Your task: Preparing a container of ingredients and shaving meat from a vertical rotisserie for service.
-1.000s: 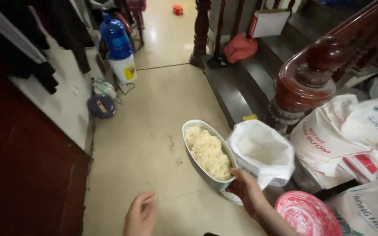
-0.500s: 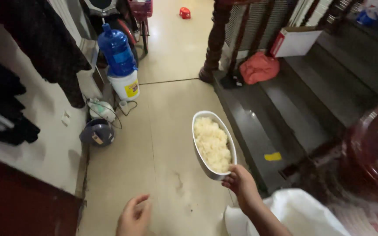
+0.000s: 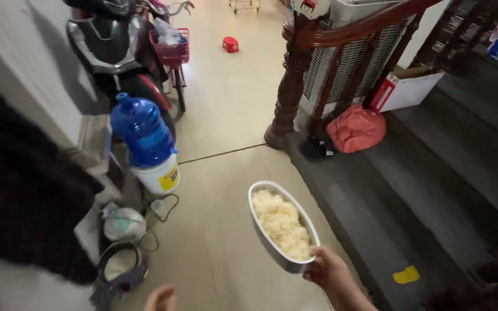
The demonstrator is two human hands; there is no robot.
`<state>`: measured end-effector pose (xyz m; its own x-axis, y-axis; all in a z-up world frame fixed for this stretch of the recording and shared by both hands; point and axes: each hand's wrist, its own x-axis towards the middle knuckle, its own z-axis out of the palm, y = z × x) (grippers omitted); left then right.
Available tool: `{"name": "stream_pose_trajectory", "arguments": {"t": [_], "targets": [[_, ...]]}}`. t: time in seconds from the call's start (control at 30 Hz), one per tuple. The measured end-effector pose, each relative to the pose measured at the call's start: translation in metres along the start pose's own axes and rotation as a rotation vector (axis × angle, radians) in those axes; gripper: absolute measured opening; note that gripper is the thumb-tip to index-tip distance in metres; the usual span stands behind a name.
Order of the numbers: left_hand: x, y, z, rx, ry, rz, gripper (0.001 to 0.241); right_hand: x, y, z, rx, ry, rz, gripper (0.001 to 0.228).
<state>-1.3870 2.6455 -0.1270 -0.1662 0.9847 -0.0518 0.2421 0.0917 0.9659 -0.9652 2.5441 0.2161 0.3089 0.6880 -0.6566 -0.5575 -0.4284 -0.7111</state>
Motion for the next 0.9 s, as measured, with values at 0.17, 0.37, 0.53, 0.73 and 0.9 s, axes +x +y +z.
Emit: {"name": "stream_pose_trajectory", "arguments": {"t": [0.17, 0.37, 0.53, 0.73, 0.9], "targets": [[0.084, 0.326, 0.09, 0.111, -0.353, -0.135, 0.031, 0.093, -0.064, 0.027, 0.036, 0.093, -0.145, 0.039], [0.232, 0.397, 0.183, 0.157, -0.503, -0.07, 0.031, 0.236, -0.134, 0.074, 0.013, 0.109, -0.211, 0.029], [0.357, 0.419, 0.225, 0.134, -0.397, -0.208, 0.031, 0.351, -0.231, 0.144, -0.11, 0.047, -0.178, 0.034], [0.519, 0.389, 0.235, 0.036, -0.247, -0.124, 0.03, 0.495, -0.334, 0.246, 0.034, -0.075, -0.213, 0.039], [0.683, 0.338, 0.241, -0.218, -0.226, -0.345, 0.029, 0.596, -0.403, 0.332, 0.068, -0.062, -0.16, 0.045]]}}
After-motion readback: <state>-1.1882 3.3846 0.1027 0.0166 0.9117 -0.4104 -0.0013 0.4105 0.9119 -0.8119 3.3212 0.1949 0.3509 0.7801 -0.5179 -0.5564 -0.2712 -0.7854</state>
